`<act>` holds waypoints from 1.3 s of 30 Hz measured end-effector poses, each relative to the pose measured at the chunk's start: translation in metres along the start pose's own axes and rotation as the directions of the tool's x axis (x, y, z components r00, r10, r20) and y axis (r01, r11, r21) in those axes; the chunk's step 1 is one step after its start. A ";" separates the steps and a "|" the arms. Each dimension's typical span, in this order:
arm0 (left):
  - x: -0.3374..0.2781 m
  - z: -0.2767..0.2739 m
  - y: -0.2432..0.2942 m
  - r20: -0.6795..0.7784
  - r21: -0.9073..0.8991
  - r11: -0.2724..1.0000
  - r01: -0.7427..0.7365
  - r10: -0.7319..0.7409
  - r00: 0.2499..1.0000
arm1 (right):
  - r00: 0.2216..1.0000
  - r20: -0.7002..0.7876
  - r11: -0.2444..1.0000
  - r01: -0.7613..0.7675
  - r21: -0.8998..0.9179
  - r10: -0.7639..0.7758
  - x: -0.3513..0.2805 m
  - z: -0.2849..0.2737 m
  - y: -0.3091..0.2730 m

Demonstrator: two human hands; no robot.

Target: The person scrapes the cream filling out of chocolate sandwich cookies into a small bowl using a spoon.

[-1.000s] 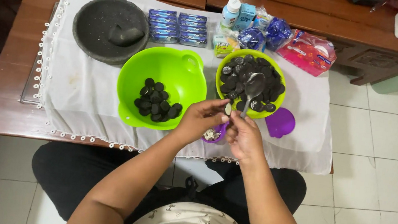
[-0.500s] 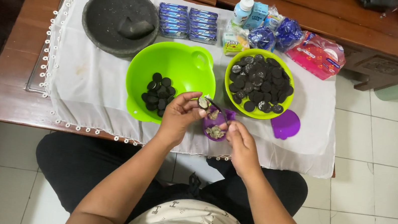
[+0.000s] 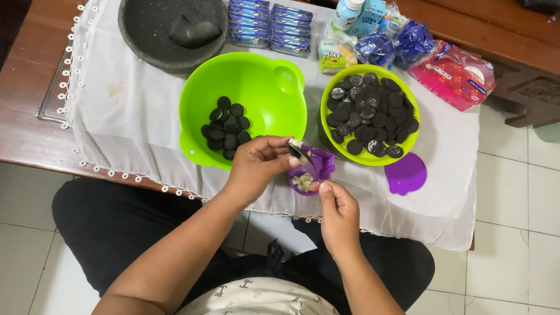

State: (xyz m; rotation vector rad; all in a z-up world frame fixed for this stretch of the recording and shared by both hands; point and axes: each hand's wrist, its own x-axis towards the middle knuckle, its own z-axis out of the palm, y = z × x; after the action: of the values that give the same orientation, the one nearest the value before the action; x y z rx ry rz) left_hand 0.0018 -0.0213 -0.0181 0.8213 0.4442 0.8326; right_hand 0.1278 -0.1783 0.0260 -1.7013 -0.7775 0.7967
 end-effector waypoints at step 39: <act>0.104 0.048 -0.002 0.124 0.894 0.372 -0.251 0.333 0.935 | 0.937 -0.273 0.929 -0.113 0.352 0.217 0.066 -0.083 0.019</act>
State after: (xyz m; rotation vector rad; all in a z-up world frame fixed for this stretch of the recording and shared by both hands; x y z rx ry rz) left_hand 0.0968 0.0382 0.0066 1.9593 0.8712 0.9400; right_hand 0.2350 -0.1727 0.0177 -1.5460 -0.2659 0.7079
